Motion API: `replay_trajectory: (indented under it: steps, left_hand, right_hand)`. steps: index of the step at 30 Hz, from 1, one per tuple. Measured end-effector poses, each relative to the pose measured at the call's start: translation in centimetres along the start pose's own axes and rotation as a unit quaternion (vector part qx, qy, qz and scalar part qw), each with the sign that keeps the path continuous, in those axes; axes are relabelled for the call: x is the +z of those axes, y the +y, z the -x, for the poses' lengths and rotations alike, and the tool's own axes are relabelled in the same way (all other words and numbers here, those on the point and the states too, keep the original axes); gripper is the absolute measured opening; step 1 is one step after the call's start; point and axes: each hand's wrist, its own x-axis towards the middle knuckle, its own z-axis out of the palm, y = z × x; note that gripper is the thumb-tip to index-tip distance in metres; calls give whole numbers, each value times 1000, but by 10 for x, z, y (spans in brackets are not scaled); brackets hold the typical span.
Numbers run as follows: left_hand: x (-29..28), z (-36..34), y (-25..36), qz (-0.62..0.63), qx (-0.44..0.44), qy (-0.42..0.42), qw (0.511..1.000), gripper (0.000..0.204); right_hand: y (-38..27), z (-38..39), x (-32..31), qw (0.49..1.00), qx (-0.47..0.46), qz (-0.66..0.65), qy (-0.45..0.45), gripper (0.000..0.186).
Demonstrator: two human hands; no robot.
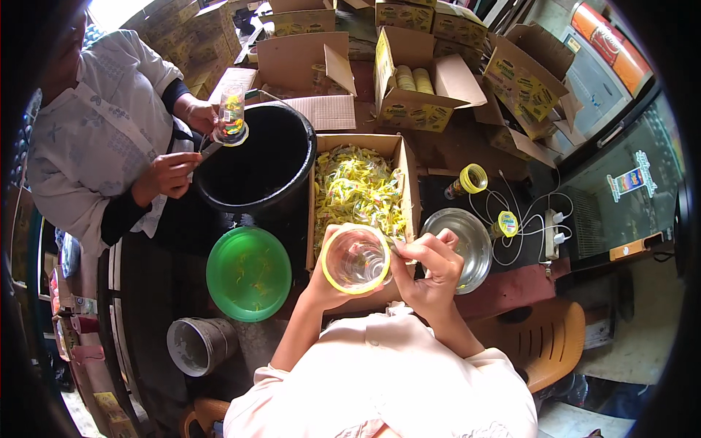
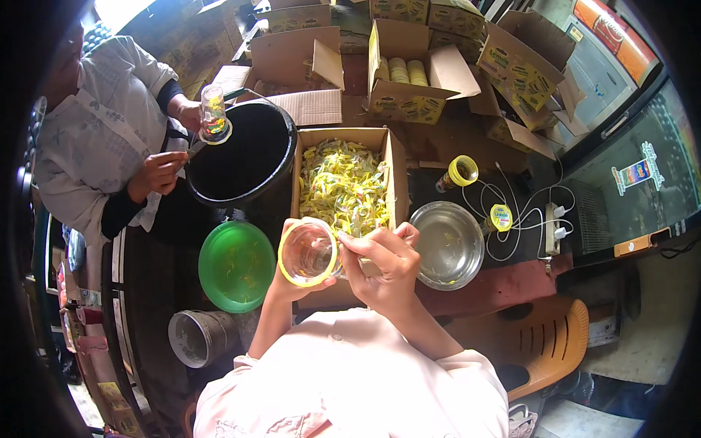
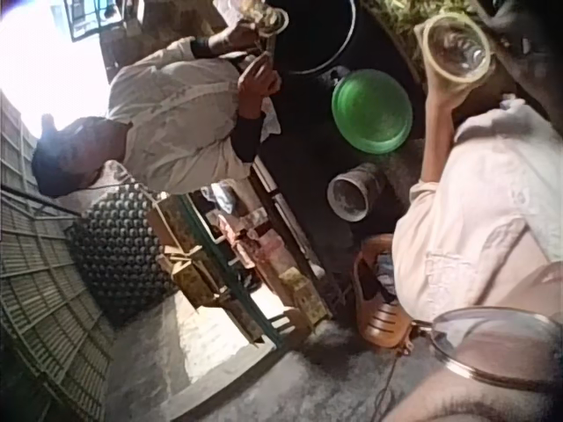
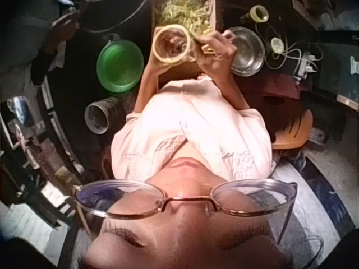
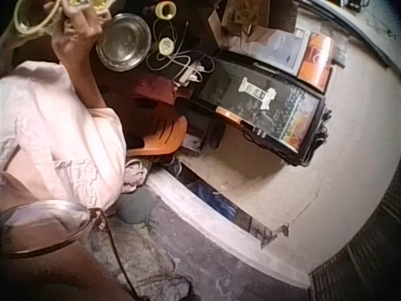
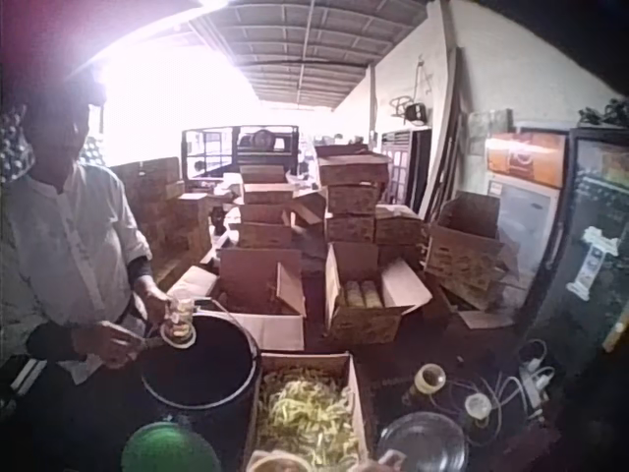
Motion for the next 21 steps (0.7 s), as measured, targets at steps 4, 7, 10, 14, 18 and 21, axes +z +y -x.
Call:
replay_trajectory:
  steps: [4,7,10,14,18,21]
  left_hand:
    - [5,5,3,4,-27,-3,1000,67]
    - [9,4,10,-79,8,-53,995,68]
    - [15,5,10,-80,-14,-62,995,68]
    - [25,0,14,150,-82,-38,985,68]
    - [25,-2,16,183,-80,24,980,66]
    - [18,1,17,173,-90,46,980,63]
  right_hand:
    - [-3,5,-4,1000,9,-3,5,22]
    - [0,2,-13,1000,6,11,-11,22]
    - [6,-4,-21,1000,3,4,-31,21]
    - [14,-19,-29,1000,19,23,-6,13]
    - [17,-29,-30,1000,12,5,1,11]
    - [38,-34,-18,1000,27,-14,-2,14]
